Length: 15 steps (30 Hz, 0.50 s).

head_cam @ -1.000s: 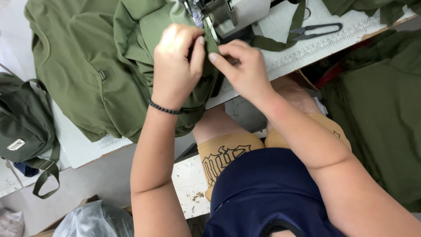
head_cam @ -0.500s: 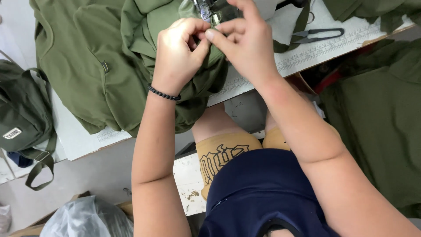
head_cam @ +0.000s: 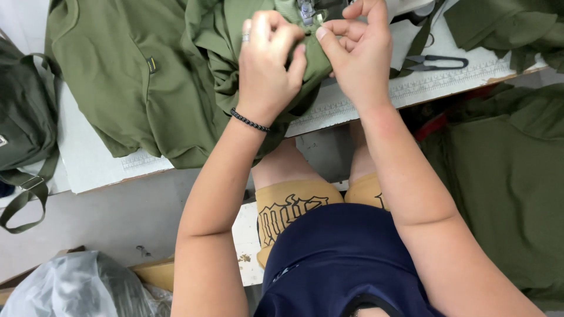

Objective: Trimming excess threads and fabric from green garments using small scissors at a sewing workstation.

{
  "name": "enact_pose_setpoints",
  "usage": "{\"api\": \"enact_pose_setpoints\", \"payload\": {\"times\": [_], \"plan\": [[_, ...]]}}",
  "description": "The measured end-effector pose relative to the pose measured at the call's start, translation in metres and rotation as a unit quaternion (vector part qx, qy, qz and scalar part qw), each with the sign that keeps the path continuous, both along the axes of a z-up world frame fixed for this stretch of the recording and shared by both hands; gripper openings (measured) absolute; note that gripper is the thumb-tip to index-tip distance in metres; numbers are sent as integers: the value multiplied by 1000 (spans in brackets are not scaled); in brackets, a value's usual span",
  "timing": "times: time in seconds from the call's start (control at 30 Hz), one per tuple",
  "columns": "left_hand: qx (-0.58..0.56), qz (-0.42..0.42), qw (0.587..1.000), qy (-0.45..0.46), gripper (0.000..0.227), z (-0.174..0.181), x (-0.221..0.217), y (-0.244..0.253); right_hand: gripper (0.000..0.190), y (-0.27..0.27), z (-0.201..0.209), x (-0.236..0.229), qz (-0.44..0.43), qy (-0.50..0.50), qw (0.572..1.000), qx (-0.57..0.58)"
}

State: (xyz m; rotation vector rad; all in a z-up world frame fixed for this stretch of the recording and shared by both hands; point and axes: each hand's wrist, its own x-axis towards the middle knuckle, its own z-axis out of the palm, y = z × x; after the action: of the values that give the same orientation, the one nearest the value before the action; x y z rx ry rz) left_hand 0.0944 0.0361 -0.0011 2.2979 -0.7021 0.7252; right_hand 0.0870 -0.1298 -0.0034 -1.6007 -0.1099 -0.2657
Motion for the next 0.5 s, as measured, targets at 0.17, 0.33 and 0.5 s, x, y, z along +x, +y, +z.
{"api": "enact_pose_setpoints", "payload": {"times": [0.17, 0.33, 0.5], "plan": [[-8, -34, 999, 13, 6, 3, -6, -8, 40, -4, 5, 8, -30, 5, 989, -145], [-105, 120, 987, 30, 32, 6, 18, -4, 45, 0, -28, 21, 48, 12, 988, 147], [-19, 132, 984, 120, 40, -21, 58, 13, 44, 8, -29, 23, 6, -31, 984, 176]]}}
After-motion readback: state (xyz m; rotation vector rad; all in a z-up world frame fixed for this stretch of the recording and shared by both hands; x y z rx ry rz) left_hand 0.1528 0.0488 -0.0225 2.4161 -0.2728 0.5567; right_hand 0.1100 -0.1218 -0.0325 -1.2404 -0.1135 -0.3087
